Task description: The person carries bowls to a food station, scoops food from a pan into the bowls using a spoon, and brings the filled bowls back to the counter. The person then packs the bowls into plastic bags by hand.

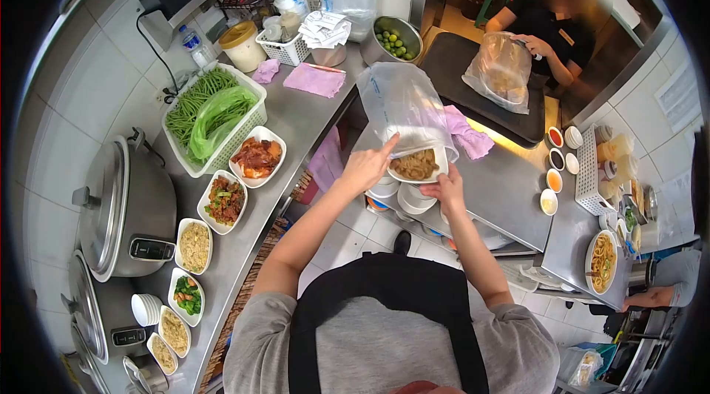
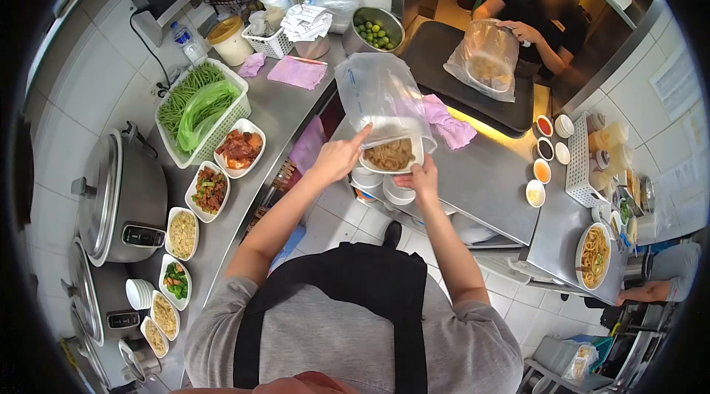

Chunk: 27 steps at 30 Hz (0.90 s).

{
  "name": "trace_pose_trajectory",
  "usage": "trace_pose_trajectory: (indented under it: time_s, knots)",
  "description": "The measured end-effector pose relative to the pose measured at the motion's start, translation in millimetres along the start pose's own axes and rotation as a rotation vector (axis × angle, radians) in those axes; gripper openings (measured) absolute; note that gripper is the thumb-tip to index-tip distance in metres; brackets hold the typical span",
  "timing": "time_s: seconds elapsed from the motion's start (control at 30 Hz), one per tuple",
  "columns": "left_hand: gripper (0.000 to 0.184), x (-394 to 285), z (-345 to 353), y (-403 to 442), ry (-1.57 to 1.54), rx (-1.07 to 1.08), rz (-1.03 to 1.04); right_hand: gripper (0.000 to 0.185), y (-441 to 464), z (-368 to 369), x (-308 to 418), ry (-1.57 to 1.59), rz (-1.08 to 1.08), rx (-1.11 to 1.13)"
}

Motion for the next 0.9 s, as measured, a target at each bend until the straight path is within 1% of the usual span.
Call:
trace_pose_trajectory:
  time_s: [0.03,0.1,0.13,0.2,0.23,0.3,0.33,0.37,0.4,0.43,0.47,0.53,0.57,0.6,0.63,0.67,0.7,0.77,0.8,0.83,0.87,0.9]
  knots:
    - [0.052,0,5,1,0.0,-0.001,-0.004,0.049,7,7,-7,-0.001,0.002,0.003]
    - [0.051,5,15,3,0.011,-0.039,-0.032,0.051,24,13,-13,0.116,-0.125,-0.078]
    - [0.051,5,17,3,0.013,-0.039,-0.035,0.053,31,16,-15,0.125,-0.106,-0.078]
    - [0.051,3,28,4,0.054,0.138,-0.017,0.053,50,18,-17,0.164,-0.13,-0.111]
    - [0.051,0,30,3,0.055,0.14,-0.019,0.054,60,18,-22,0.205,-0.154,-0.147]
    - [0.05,-14,35,2,0.054,0.18,0.046,0.055,78,17,-35,0.177,-0.166,-0.133]
    - [0.05,-17,37,3,0.004,0.236,0.04,0.051,81,21,-35,0.212,-0.26,-0.216]
    - [0.05,-14,41,3,0.002,0.235,0.04,0.048,81,21,-34,0.246,-0.354,-0.299]
    - [0.051,-11,42,2,-0.082,0.094,0.129,0.048,77,15,-34,0.242,-0.353,-0.297]
    - [0.053,-7,42,-2,-0.162,-0.048,0.216,0.041,60,16,-27,0.297,-0.225,-0.182]
    - [0.053,2,43,-6,-0.161,-0.05,0.216,0.035,41,16,-18,0.351,-0.1,-0.068]
    - [0.059,43,43,-12,-0.851,-0.131,-0.139,0.022,10,-15,10,-0.017,-0.195,-0.145]
    - [0.059,52,45,-4,-0.853,-0.137,-0.137,0.02,16,-40,27,-0.199,-0.337,-0.289]
    - [0.063,67,55,2,-1.214,-0.192,-0.243,0.021,19,-56,40,-0.384,-0.467,-0.434]
    - [0.066,75,67,5,-1.576,-0.243,-0.362,0.021,29,-55,45,-0.391,-0.449,-0.437]
    - [0.073,70,69,15,-1.685,-0.159,-0.335,0.026,42,-46,65,-0.611,-0.647,-0.482]
    - [0.073,68,76,27,-1.69,-0.157,-0.33,0.031,49,-36,81,-0.83,-0.855,-0.52]
    - [0.076,53,96,51,-1.793,0.086,-0.457,0.04,87,-27,59,-0.985,-0.385,-0.201]
    - [0.076,40,97,59,-1.799,0.11,-0.394,0.042,88,-21,52,-0.995,-0.376,-0.137]
    - [0.076,33,97,67,-1.801,0.105,-0.388,0.044,80,-7,50,-1.006,-0.367,-0.072]
    - [0.073,27,97,72,-1.787,0.096,-0.376,0.044,81,-6,45,-1.012,-0.369,-0.069]
    - [0.069,24,97,76,-1.774,0.089,-0.368,0.036,86,-9,30,-1.008,-0.157,-0.03]
Point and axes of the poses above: each hand's wrist, its own y-axis towards the middle knuckle, its own z-axis out of the palm, x = y × z, the point moved 4 cm from there along y, towards the middle knuckle, and after that the axes turned 10 degrees about x, right-handed, at the moved point
